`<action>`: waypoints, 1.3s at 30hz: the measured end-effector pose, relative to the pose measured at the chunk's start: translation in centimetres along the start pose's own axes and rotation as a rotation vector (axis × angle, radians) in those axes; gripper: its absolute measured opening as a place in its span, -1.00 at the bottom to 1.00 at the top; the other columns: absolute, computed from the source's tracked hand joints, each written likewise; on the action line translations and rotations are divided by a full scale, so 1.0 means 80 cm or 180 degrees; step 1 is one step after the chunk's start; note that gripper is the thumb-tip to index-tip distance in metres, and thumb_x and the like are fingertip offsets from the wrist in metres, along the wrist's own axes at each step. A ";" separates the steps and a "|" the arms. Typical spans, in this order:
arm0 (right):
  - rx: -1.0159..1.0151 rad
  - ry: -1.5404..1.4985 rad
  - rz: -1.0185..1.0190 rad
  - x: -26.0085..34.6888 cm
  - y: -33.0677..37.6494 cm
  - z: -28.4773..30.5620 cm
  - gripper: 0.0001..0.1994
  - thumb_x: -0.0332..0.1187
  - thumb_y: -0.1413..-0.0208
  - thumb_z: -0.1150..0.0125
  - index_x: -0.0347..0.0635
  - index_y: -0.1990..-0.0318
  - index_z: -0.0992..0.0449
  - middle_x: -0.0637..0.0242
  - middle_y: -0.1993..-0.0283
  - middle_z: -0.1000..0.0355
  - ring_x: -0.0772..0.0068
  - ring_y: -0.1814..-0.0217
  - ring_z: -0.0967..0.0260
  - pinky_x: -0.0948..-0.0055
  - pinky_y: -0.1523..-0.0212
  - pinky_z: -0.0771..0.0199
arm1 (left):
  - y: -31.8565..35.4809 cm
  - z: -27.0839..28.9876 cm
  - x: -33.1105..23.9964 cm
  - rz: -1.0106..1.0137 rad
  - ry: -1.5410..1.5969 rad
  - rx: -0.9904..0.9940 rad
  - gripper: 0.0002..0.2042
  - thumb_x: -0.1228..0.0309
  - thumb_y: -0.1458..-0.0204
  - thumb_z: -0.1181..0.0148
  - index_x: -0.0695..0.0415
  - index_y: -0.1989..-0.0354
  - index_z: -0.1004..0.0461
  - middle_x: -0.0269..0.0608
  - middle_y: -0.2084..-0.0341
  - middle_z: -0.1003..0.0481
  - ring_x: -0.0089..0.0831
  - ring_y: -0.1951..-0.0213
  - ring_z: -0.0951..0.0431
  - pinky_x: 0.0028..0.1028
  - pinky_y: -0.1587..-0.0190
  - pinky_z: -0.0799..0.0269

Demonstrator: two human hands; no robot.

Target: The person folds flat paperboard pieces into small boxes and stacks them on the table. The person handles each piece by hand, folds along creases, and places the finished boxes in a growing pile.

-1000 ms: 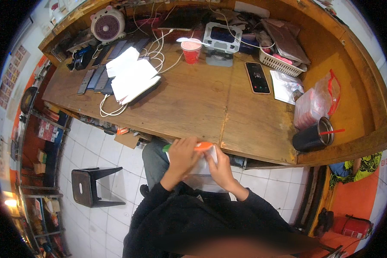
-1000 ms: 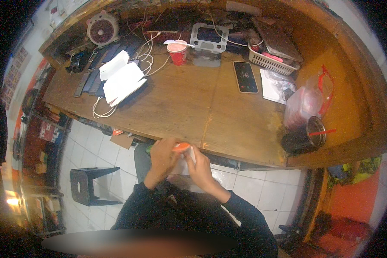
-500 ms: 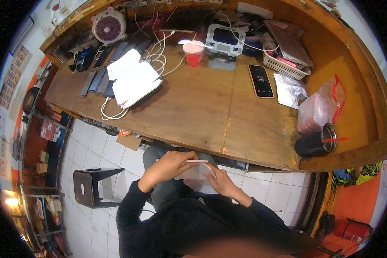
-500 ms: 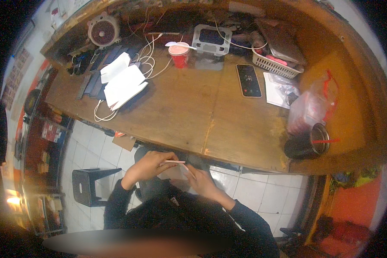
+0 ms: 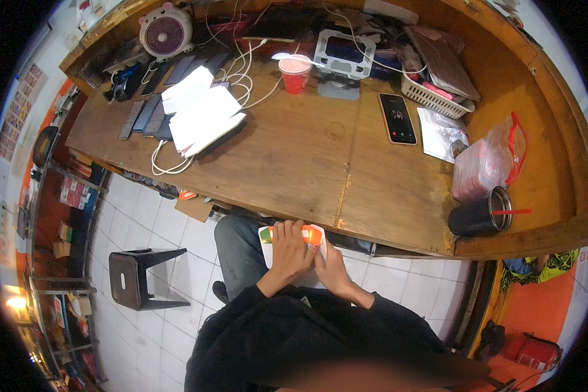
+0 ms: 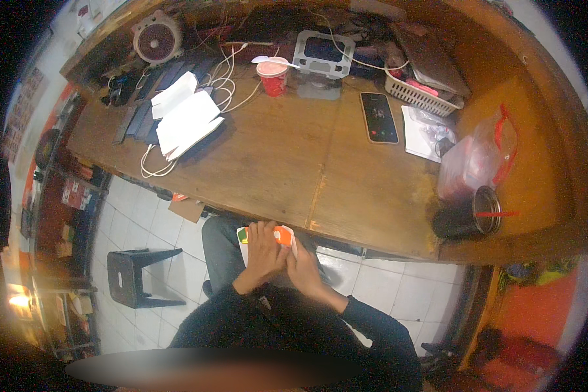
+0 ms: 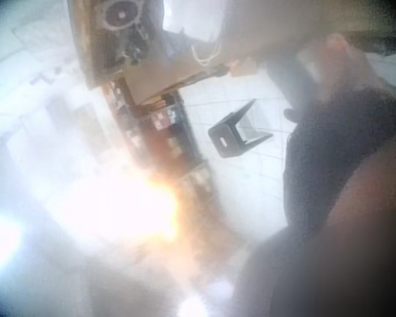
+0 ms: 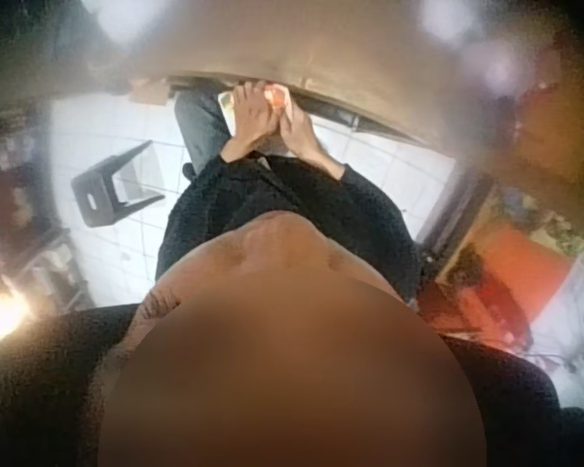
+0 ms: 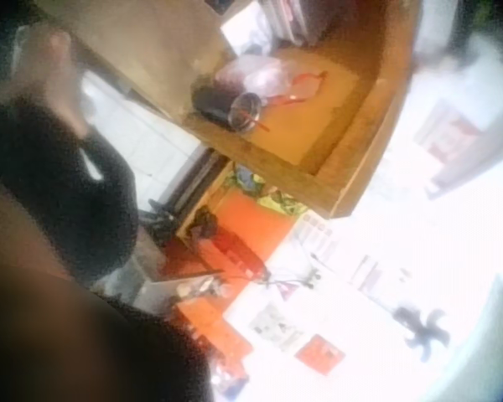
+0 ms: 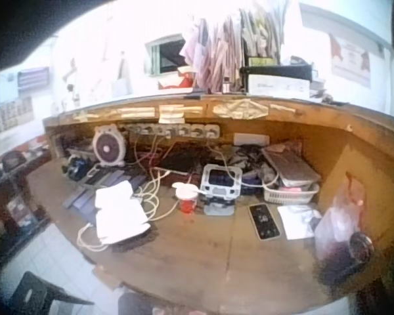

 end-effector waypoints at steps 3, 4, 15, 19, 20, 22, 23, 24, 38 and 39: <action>0.0298 -0.0065 0.0079 0.018 -0.005 -0.010 -0.56 -0.41 -0.23 -0.01 -0.38 -0.24 -0.22 -0.29 0.07 -0.44 -0.36 -0.02 -0.39 0.10 0.00 -0.41 | -0.008 0.017 0.011 -0.0257 -0.0089 0.0219 -0.48 -0.04 0.04 -0.16 0.23 0.17 -0.43 -0.02 0.29 -0.40 -0.07 0.18 -0.38 -0.14 0.14 -0.24; 0.0383 -0.0079 0.0102 0.026 -0.006 -0.013 -0.53 -0.38 -0.23 -0.03 -0.39 -0.26 -0.18 -0.30 0.07 -0.43 -0.36 -0.02 -0.39 0.07 -0.01 -0.40 | -0.009 0.029 0.016 -0.0323 -0.0041 0.0121 -0.52 -0.01 0.05 -0.18 0.21 0.22 -0.44 -0.05 0.33 -0.42 -0.11 0.23 -0.41 -0.17 0.19 -0.26; 0.1747 0.0675 0.0441 0.095 0.017 -0.021 -0.18 -0.18 -0.11 -0.31 -0.07 -0.44 0.04 -0.17 -0.34 -0.13 -0.16 -0.38 -0.12 0.11 -0.32 -0.17 | -0.027 0.156 0.114 0.0614 0.0129 -0.1362 -0.66 0.11 -0.09 -0.16 0.15 0.52 -0.46 -0.12 0.65 -0.41 -0.14 0.58 -0.40 -0.27 0.51 -0.22; 0.1278 0.0581 0.0515 0.111 0.002 -0.025 -0.55 -0.44 -0.22 -0.13 -0.14 -0.25 -0.25 -0.31 0.04 -0.40 -0.26 -0.02 -0.42 0.11 0.05 -0.46 | -0.021 0.203 0.133 0.1112 0.0204 -0.1499 -0.60 0.04 -0.13 -0.13 0.17 0.50 -0.49 -0.11 0.56 -0.45 -0.15 0.48 -0.44 -0.27 0.35 -0.31; 0.1225 0.0671 0.0600 0.117 -0.006 -0.026 -0.58 -0.43 -0.22 -0.14 -0.18 -0.22 -0.26 -0.31 0.11 -0.41 -0.27 0.03 -0.43 0.09 0.10 -0.46 | -0.023 0.213 0.135 0.1215 0.0119 -0.1427 -0.57 0.01 -0.13 -0.13 0.17 0.50 -0.50 -0.11 0.50 -0.48 -0.16 0.42 -0.47 -0.27 0.27 -0.36; 0.1370 0.1082 0.0205 0.107 -0.028 -0.026 -0.62 -0.40 -0.22 -0.15 -0.26 -0.16 -0.29 -0.31 0.24 -0.42 -0.30 0.15 -0.44 0.06 0.21 -0.45 | -0.022 0.261 0.123 0.0921 -0.0274 -0.1930 -0.51 -0.09 -0.13 -0.09 0.19 0.37 -0.50 -0.10 0.32 -0.49 -0.17 0.21 -0.47 -0.23 0.03 -0.30; 0.1246 0.1042 0.0372 0.121 -0.043 -0.020 -0.66 -0.38 -0.23 -0.14 -0.35 -0.08 -0.32 -0.29 0.32 -0.40 -0.29 0.21 -0.42 0.05 0.28 -0.41 | -0.021 0.282 0.117 0.0756 -0.0455 -0.2151 -0.47 -0.13 -0.12 -0.08 0.20 0.31 -0.51 -0.10 0.23 -0.49 -0.17 0.10 -0.46 -0.21 -0.10 -0.27; 0.0950 0.1278 0.0889 0.148 -0.062 -0.015 -0.65 -0.33 -0.24 -0.16 -0.42 -0.05 -0.34 -0.27 0.30 -0.43 -0.12 0.25 -0.50 0.18 0.27 -0.45 | -0.012 0.304 0.119 0.0704 -0.0301 -0.2534 -0.45 -0.15 -0.13 -0.05 0.22 0.22 -0.48 -0.09 0.15 -0.46 -0.17 0.02 -0.42 -0.19 -0.16 -0.20; 0.0919 0.1229 0.1254 0.248 -0.491 -0.146 -0.52 -0.21 -0.13 -0.25 -0.43 -0.06 -0.41 0.07 0.07 -0.49 0.26 0.02 -0.44 0.29 0.01 -0.44 | 0.135 0.314 0.235 0.1985 0.0877 -0.2905 -0.67 0.29 -0.27 0.23 0.26 0.09 -0.42 -0.11 0.14 -0.45 -0.29 -0.02 -0.39 -0.31 -0.17 -0.19; 0.0772 0.2121 0.1362 0.235 -0.501 -0.150 -0.47 -0.15 -0.10 -0.28 -0.43 -0.06 -0.41 0.03 0.05 -0.49 0.21 0.01 -0.44 0.26 0.01 -0.44 | 0.143 0.317 0.240 0.2043 0.0813 -0.2900 -0.67 0.30 -0.27 0.24 0.26 0.09 -0.42 -0.11 0.14 -0.45 -0.29 -0.02 -0.39 -0.32 -0.17 -0.19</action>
Point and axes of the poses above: each hand's wrist, its own y-axis away from the middle knuckle, its own z-axis out of the back of the hand, x = y × z, the point moved 10 cm from there along -y, towards the middle knuckle
